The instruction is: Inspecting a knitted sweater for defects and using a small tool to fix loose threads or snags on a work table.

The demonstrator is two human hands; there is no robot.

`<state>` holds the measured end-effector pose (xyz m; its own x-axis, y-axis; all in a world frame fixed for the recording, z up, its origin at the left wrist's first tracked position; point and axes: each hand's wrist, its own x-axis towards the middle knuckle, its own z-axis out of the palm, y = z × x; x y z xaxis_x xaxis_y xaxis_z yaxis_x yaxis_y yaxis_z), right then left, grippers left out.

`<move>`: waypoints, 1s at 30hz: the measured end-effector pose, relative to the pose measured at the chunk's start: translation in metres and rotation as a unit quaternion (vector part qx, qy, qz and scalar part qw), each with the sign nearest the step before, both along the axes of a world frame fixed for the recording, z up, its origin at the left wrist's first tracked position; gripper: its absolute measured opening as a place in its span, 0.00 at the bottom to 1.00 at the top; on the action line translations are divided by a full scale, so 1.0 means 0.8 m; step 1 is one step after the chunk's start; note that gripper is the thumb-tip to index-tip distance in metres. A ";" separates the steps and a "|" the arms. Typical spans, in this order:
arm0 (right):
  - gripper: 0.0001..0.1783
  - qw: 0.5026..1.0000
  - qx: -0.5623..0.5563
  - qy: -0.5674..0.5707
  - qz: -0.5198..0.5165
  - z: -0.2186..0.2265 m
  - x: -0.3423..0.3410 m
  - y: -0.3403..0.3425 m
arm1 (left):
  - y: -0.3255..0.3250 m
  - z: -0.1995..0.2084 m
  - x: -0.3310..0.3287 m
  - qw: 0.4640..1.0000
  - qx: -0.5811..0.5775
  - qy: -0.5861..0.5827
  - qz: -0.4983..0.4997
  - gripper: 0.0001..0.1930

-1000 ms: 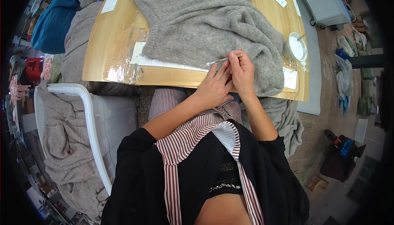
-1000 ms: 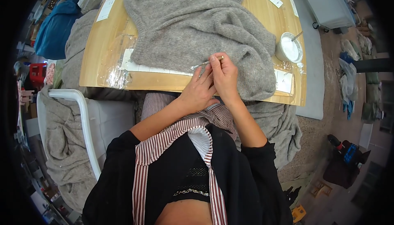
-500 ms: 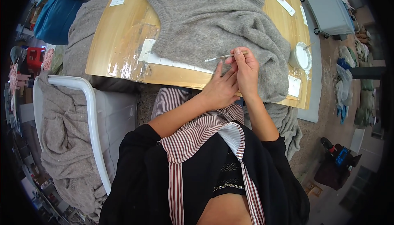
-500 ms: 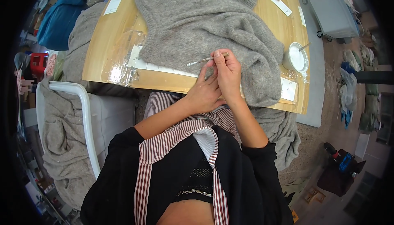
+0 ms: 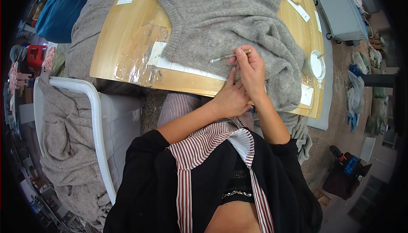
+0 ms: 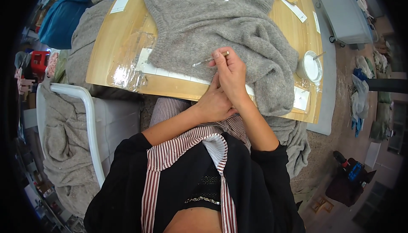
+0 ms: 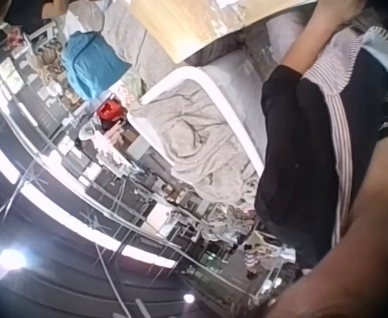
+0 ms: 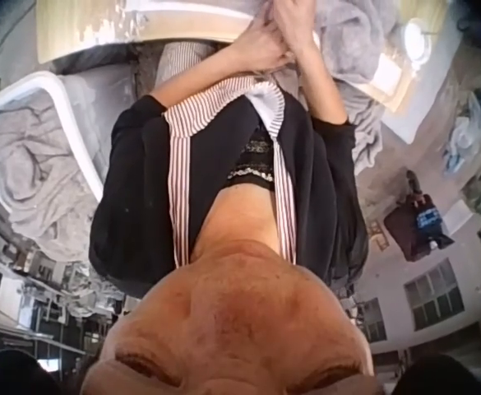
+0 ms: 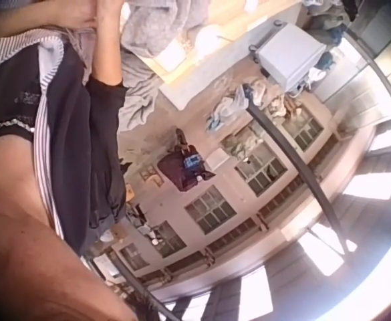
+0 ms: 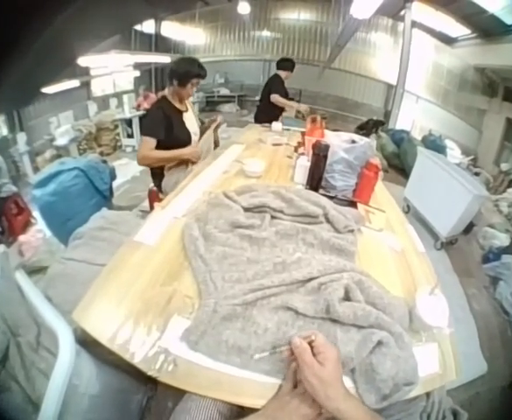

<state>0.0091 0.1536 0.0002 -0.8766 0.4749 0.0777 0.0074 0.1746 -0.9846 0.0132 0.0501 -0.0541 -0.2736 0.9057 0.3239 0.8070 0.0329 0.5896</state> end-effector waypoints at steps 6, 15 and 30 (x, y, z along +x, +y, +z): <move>0.10 0.995 -0.086 0.034 0.035 0.003 -0.018 -0.013 | 0.002 -0.001 -0.001 0.999 0.013 -0.036 -0.005 0.28; 0.10 0.993 -0.006 -0.029 0.114 -0.022 -0.061 -0.047 | -0.003 -0.005 0.000 0.997 0.072 -0.034 0.023 0.23; 0.10 0.999 -0.039 -0.026 0.019 -0.011 -0.005 -0.008 | -0.002 -0.005 -0.001 0.998 0.035 0.040 0.015 0.31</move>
